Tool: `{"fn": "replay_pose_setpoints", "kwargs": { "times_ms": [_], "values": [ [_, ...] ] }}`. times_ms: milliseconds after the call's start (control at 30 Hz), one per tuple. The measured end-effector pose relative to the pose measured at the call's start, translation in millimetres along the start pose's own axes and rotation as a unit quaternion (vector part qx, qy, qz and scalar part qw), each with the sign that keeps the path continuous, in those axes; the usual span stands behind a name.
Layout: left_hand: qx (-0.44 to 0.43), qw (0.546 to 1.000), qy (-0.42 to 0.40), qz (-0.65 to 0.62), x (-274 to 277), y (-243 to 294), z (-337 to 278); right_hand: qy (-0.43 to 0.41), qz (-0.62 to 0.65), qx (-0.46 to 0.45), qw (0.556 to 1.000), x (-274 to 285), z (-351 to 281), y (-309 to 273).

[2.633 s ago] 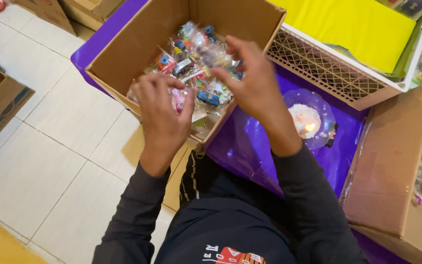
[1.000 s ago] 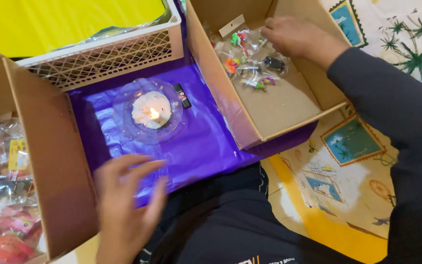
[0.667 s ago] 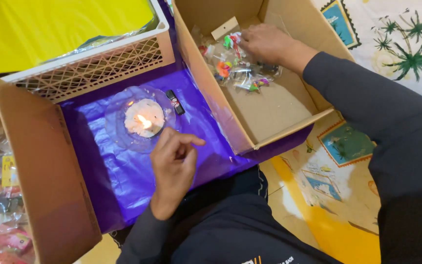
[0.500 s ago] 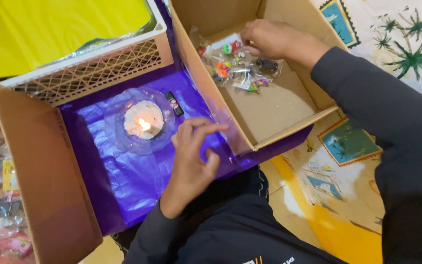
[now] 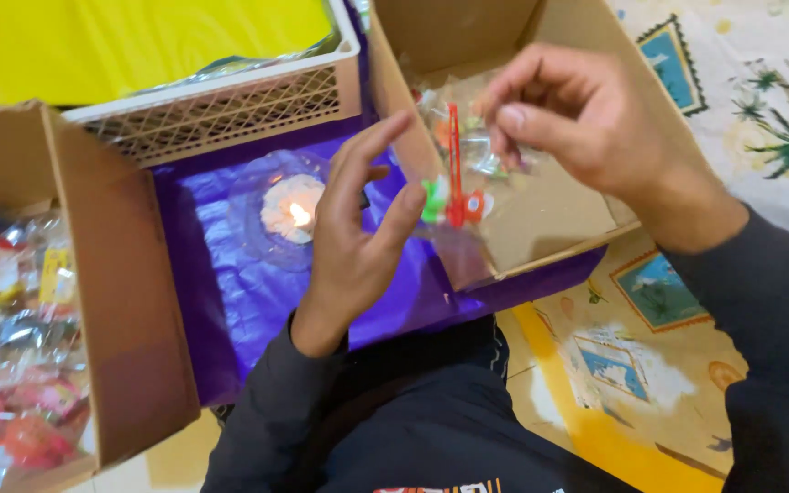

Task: The person is packaging small toys into plastic bags and sealing them using a lighter.

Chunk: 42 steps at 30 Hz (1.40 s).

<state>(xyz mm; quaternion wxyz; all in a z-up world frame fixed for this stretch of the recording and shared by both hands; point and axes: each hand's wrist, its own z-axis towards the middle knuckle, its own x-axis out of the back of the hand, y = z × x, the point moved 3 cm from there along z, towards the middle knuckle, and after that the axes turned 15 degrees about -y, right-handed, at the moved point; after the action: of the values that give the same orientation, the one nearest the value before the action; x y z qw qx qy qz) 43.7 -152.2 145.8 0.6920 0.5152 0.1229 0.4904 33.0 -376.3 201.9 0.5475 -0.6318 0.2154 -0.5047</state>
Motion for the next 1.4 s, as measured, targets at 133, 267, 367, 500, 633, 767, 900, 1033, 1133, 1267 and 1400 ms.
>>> {"fn": "replay_pose_setpoints", "kwargs": {
  "times_ms": [133,267,367,500,633,767,900,1033,1133,1267,1400],
  "values": [
    [0.041,0.995,0.053,-0.079,7.5,10.4,2.6,-0.034,0.042,0.011,0.998,-29.3,-1.2,-6.0],
    [0.021,0.981,0.032,-0.188,9.1,0.7,-16.6,-0.034,-0.01,-0.045,0.998,-52.1,-2.0,-4.5],
    [0.027,0.971,0.02,-0.238,8.9,-4.3,-31.4,-0.016,-0.037,-0.069,0.997,-68.7,-1.4,-3.2],
    [0.047,0.978,0.029,-0.201,14.7,-5.3,-42.2,0.016,-0.093,-0.064,0.993,-88.1,4.2,-7.1],
    [0.023,0.992,0.057,-0.112,30.9,-4.9,-46.3,0.01,-0.079,-0.045,0.996,-103.5,7.1,-10.3],
    [0.057,0.988,0.049,-0.133,37.3,-11.0,-53.9,0.053,-0.112,-0.029,0.992,-115.2,7.7,-4.4],
    [0.073,0.968,0.067,-0.229,40.8,-26.7,-60.7,0.09,-0.009,0.001,0.996,-122.5,8.2,8.0],
    [0.058,0.95,0.131,-0.277,44.9,-44.3,-65.5,0.004,0.148,0.018,0.989,-136.7,9.1,41.1],
    [0.086,0.923,0.176,-0.33,48.6,-54.2,-73.2,0.062,0.102,-0.009,0.993,-149.7,5.4,60.5],
    [0.097,0.938,0.146,-0.3,56.3,-59.2,-78.7,0.165,0.098,0.017,0.981,-159.6,3.8,71.0],
    [0.122,0.956,0.098,-0.247,58.1,-58.2,-81.1,0.246,0.194,0.052,0.948,-171.9,7.8,94.5]
  ]
}}
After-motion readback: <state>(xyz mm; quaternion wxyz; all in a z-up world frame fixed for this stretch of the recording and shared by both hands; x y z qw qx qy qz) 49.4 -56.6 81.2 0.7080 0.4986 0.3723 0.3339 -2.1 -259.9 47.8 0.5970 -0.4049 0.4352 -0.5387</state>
